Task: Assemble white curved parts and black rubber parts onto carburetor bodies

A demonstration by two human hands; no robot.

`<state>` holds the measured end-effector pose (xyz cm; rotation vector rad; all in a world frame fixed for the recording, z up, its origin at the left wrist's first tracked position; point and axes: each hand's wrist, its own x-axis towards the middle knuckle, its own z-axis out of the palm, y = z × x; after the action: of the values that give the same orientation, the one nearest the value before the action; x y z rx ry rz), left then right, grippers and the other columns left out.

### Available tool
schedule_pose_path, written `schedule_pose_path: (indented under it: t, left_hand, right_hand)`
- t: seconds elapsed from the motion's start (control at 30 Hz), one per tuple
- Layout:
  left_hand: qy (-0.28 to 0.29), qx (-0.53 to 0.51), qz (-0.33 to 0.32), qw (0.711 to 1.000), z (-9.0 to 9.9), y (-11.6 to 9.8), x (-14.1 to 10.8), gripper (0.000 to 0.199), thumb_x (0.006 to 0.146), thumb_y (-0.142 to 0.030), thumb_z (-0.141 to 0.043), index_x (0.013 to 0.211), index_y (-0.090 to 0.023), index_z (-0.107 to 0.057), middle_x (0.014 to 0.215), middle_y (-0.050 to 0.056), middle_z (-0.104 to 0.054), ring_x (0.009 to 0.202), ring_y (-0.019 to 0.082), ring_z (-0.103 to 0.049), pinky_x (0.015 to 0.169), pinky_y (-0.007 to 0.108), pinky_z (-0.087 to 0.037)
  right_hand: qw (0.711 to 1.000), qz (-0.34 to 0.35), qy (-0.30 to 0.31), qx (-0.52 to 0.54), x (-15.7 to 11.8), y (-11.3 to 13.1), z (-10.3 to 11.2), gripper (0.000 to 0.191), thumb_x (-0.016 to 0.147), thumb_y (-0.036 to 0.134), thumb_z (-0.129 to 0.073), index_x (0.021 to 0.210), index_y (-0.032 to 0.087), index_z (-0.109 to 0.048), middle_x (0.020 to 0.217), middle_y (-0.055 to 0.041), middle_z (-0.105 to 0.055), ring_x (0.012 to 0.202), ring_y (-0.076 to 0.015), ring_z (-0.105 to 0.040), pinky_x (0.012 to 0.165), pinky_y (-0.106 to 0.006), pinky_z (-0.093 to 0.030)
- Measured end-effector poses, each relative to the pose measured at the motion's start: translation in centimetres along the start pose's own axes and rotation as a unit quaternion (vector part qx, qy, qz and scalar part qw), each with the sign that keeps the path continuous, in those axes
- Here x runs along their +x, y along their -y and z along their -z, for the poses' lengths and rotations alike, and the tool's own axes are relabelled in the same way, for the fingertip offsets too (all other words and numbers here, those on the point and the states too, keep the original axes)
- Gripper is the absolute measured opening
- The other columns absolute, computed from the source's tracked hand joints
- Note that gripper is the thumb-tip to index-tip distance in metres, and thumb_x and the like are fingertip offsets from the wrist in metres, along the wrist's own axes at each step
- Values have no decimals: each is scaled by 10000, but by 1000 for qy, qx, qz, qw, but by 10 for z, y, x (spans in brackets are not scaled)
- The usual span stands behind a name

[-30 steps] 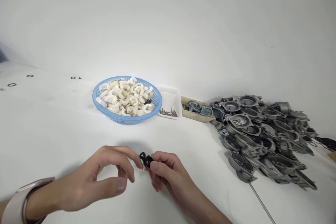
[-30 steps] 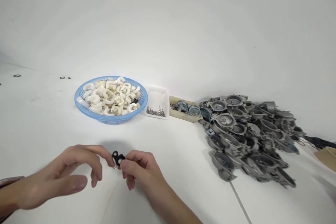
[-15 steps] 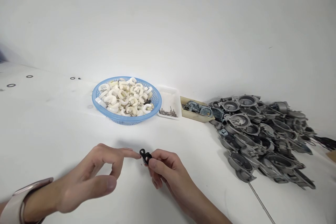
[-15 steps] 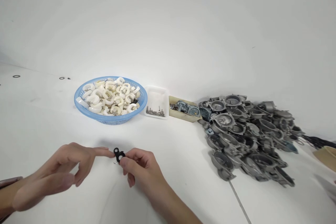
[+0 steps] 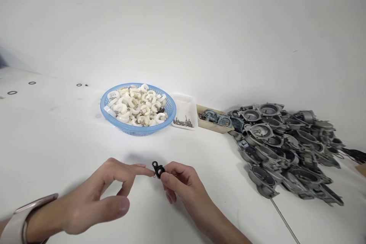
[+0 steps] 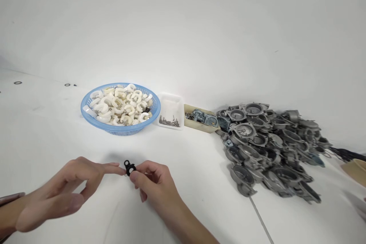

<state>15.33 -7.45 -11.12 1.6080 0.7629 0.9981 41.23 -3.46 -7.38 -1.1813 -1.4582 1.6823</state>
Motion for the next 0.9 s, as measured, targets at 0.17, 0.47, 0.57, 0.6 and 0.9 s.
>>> schedule_pose_path:
  t: [0.17,0.47,0.57,0.6,0.9]
  left_hand:
    - [-19,-11,-7,1000,-2,-1,-1,154,981,-416,-619,987,-262,-629,1073,27,-644,1415,364,-501,1196,541,-399]
    - [-7,18,4,1000,-1,-2,-2,205,973,-430,-611,965,-225,-618,1190,83,-665,1391,381,-511,1178,559,-400]
    - [-15,27,-10,999,-3,-1,-3,149,966,-393,-600,987,-246,-619,1109,34,-652,1370,354,-532,1188,530,-404]
    - [-15,31,-15,999,-3,-1,-3,126,964,-380,-594,994,-260,-617,1101,16,-647,1364,343,-536,1191,523,-405]
    - [-11,20,-5,1000,-4,-5,-3,137,957,-368,-627,1005,-240,-637,1158,56,-663,1315,303,-559,1178,486,-418]
  right_hand:
    - [1000,0,5,-9,0,0,0,402,829,528,-776,750,156,-646,589,44,-474,546,-97,-466,546,-234,-387]
    - [1000,-3,18,-9,-1,-3,-2,356,820,495,-774,752,161,-671,636,25,-519,553,-103,-477,540,-245,-382]
    - [1000,-11,24,-12,-1,-1,-2,320,825,474,-762,777,164,-698,647,19,-533,563,-107,-478,546,-252,-371]
    - [1000,-13,25,-14,-1,-1,-2,311,829,468,-757,786,165,-705,646,19,-534,563,-108,-476,547,-253,-366]
    - [999,-18,43,-25,-2,-1,-2,309,822,454,-762,799,149,-718,626,19,-548,553,-102,-478,538,-247,-346]
